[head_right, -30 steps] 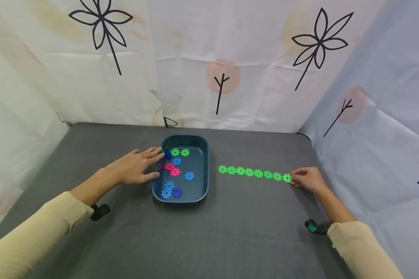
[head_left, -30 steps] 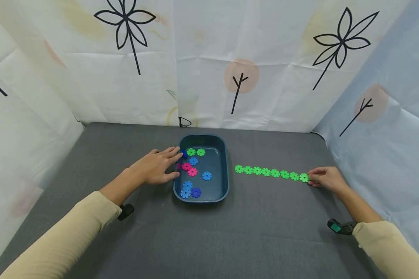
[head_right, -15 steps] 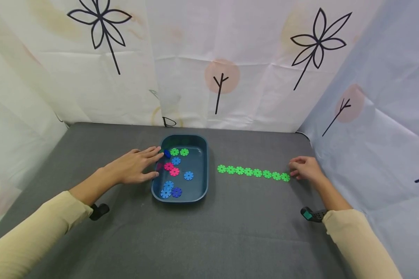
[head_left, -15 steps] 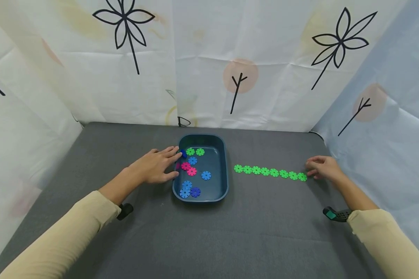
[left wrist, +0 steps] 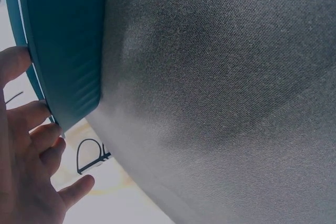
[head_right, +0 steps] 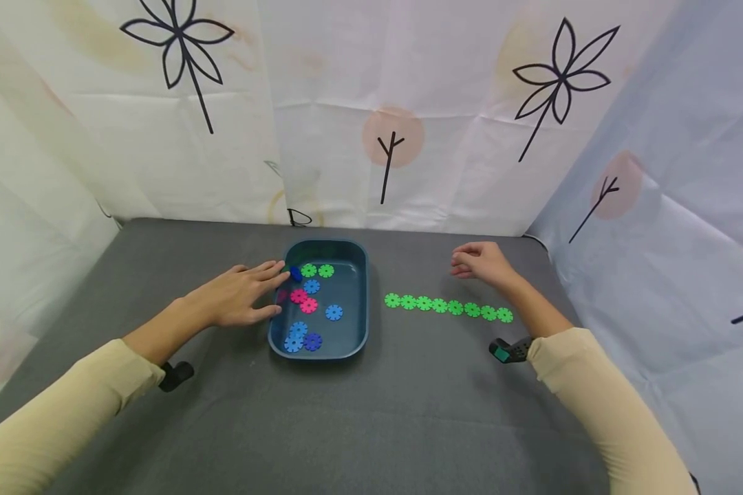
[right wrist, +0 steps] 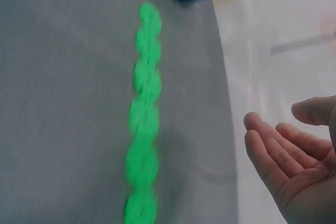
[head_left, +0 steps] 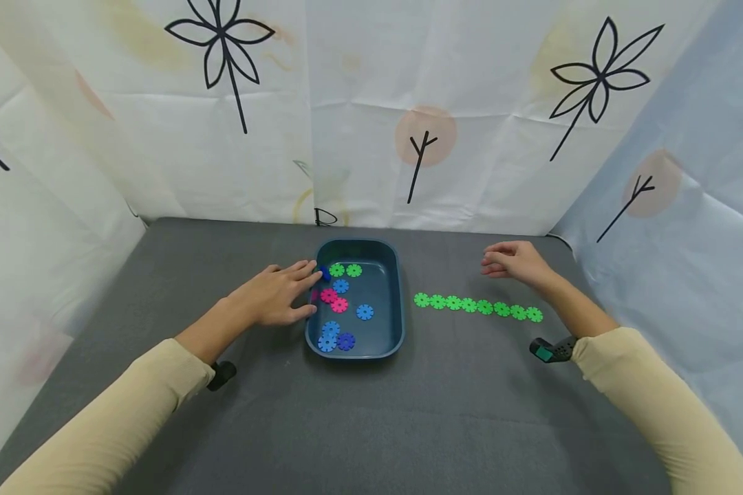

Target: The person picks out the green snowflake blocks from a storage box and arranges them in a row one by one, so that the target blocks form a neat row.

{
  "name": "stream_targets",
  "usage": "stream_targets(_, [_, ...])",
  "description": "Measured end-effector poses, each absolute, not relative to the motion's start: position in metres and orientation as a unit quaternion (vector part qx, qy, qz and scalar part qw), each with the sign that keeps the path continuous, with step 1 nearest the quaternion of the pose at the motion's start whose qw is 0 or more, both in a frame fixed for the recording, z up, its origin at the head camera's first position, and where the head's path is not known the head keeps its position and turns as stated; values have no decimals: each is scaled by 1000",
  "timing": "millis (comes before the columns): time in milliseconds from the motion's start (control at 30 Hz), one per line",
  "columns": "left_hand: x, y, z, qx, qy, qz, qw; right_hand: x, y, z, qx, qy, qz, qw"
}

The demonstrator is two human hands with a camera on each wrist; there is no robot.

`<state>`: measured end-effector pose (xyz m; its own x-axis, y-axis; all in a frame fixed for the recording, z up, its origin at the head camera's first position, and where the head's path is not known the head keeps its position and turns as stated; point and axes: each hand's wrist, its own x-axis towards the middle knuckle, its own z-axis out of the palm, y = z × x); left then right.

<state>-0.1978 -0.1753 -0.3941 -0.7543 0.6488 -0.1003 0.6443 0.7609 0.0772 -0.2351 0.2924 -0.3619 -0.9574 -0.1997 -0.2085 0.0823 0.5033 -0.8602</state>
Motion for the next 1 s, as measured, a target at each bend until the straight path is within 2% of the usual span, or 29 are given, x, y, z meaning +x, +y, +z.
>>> stream_targets(400, [-199,-177,-396,350,935,17,52,-255,188,-344,-102,791,-559,226])
stream_targets(700, [-200,-177,-394,350,935,8,52,-260,121,-364,-111,802,-521,269])
stream_targets(1000, [-202,-176,-394,346,937,7,55,-264,81,-381,-84,794,-524,295])
